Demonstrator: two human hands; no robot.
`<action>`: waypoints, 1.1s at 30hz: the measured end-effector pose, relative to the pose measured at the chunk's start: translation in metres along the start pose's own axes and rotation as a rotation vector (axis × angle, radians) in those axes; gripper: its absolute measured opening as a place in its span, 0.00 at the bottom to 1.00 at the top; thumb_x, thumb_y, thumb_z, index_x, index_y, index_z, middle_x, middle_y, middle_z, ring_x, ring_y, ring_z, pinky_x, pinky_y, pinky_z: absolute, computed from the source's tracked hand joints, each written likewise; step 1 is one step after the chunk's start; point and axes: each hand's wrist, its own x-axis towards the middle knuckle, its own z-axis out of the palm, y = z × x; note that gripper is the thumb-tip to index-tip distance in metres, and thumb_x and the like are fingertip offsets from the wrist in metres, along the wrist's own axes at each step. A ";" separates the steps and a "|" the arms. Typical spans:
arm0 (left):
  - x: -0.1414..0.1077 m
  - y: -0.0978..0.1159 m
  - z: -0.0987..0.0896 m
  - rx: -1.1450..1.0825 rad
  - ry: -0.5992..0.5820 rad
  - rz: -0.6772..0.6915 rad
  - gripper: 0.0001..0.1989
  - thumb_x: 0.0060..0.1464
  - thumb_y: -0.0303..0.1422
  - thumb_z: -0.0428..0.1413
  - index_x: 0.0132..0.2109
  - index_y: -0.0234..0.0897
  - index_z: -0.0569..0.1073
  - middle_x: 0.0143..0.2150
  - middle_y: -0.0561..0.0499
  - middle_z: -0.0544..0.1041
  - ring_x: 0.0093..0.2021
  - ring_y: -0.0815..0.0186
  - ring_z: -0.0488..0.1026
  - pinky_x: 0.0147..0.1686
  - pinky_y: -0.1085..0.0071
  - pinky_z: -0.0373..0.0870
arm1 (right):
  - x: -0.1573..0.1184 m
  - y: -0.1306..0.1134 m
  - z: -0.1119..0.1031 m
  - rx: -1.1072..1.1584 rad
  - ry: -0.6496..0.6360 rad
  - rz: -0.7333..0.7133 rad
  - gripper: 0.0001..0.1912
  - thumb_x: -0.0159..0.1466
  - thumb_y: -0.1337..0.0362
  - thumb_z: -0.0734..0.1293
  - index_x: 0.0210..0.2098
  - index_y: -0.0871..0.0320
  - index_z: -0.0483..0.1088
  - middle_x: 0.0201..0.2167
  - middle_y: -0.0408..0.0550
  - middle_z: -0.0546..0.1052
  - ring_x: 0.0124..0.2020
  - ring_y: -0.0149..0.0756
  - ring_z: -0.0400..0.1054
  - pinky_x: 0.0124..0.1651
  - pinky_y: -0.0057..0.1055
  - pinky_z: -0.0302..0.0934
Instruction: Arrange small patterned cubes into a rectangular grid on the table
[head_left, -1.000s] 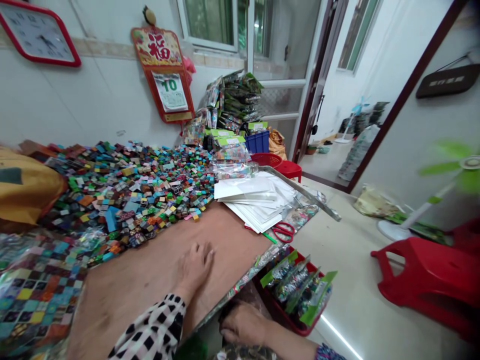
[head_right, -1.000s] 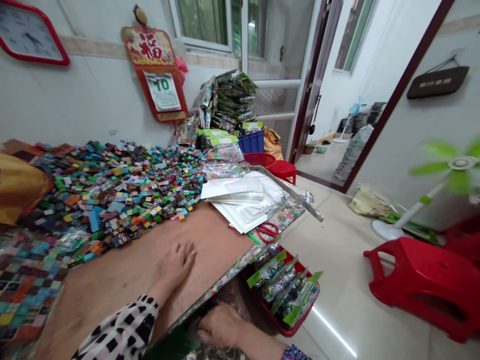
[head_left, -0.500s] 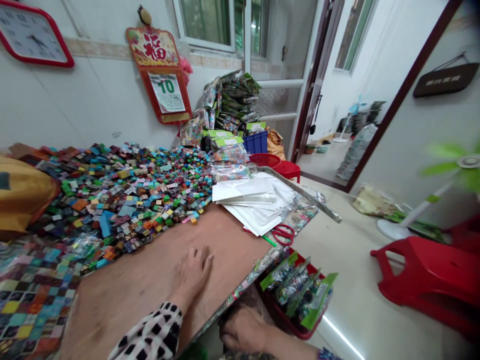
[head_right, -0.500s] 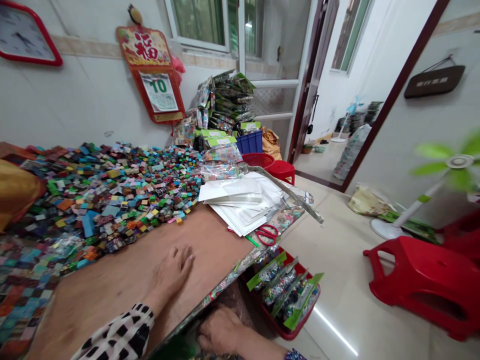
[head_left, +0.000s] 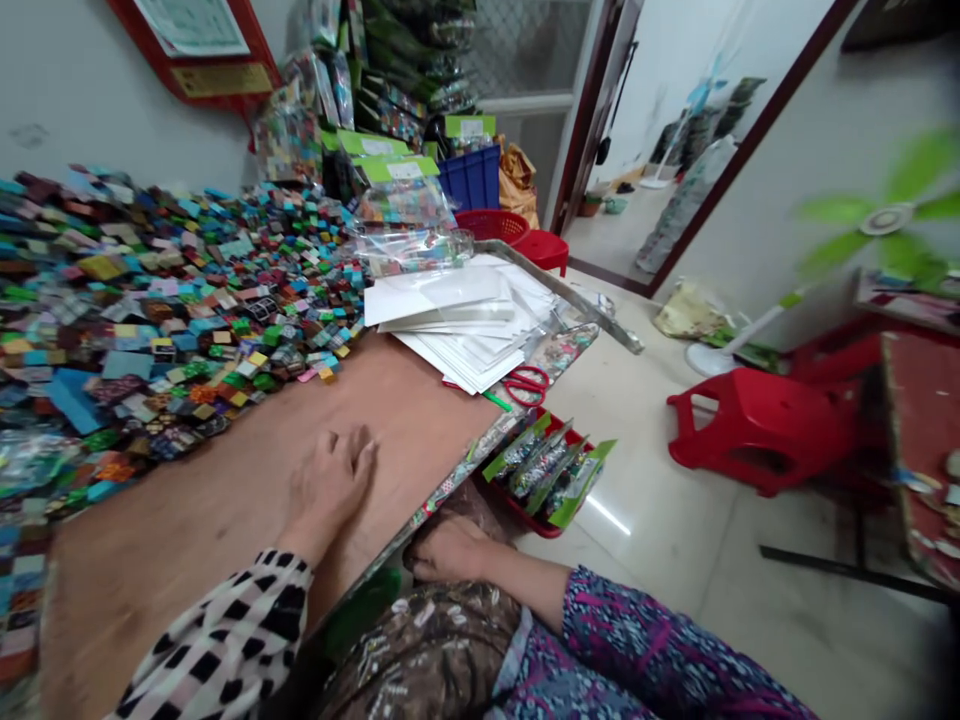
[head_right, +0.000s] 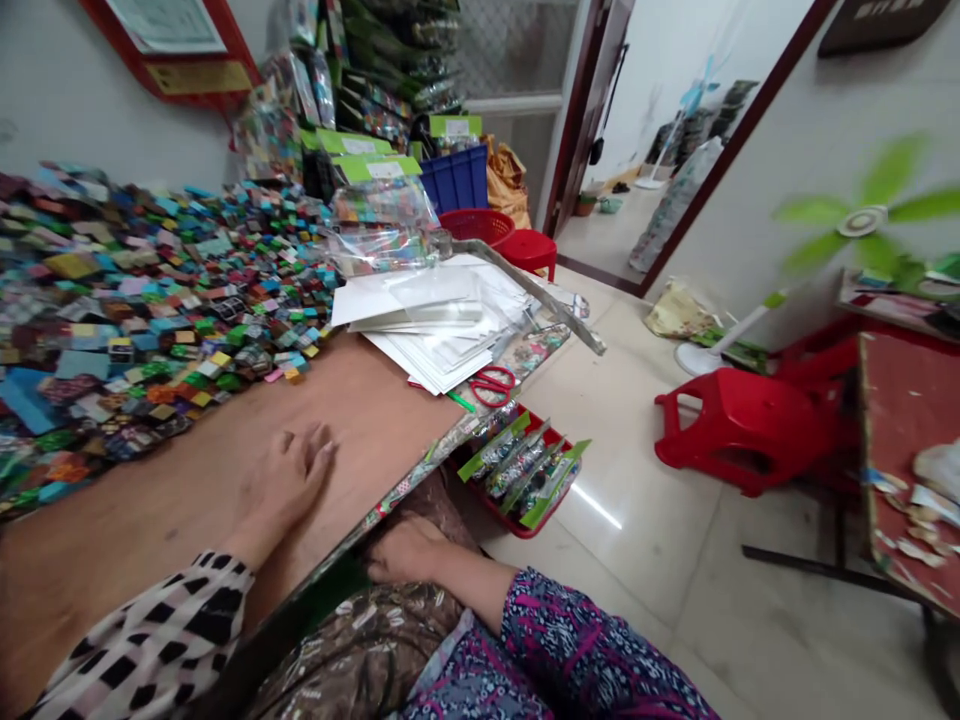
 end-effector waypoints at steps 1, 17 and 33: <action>0.000 0.000 0.000 0.002 0.002 0.002 0.28 0.66 0.48 0.36 0.63 0.40 0.65 0.51 0.41 0.70 0.45 0.52 0.73 0.41 0.60 0.68 | 0.000 0.001 0.000 0.003 0.003 -0.003 0.15 0.65 0.57 0.61 0.39 0.56 0.79 0.40 0.50 0.82 0.38 0.38 0.75 0.40 0.32 0.64; 0.002 -0.002 0.008 0.032 0.004 -0.003 0.28 0.66 0.48 0.37 0.63 0.41 0.65 0.51 0.42 0.70 0.44 0.54 0.73 0.40 0.61 0.67 | 0.012 0.002 -0.003 0.054 -0.003 -0.019 0.16 0.65 0.57 0.63 0.43 0.57 0.78 0.44 0.52 0.81 0.42 0.41 0.76 0.40 0.31 0.66; -0.002 -0.007 0.003 -0.121 -0.046 0.032 0.24 0.66 0.44 0.42 0.63 0.42 0.65 0.50 0.43 0.71 0.45 0.55 0.73 0.42 0.61 0.66 | 0.022 0.003 0.014 0.092 -0.029 0.136 0.16 0.62 0.58 0.65 0.43 0.58 0.78 0.50 0.55 0.78 0.52 0.46 0.71 0.54 0.37 0.63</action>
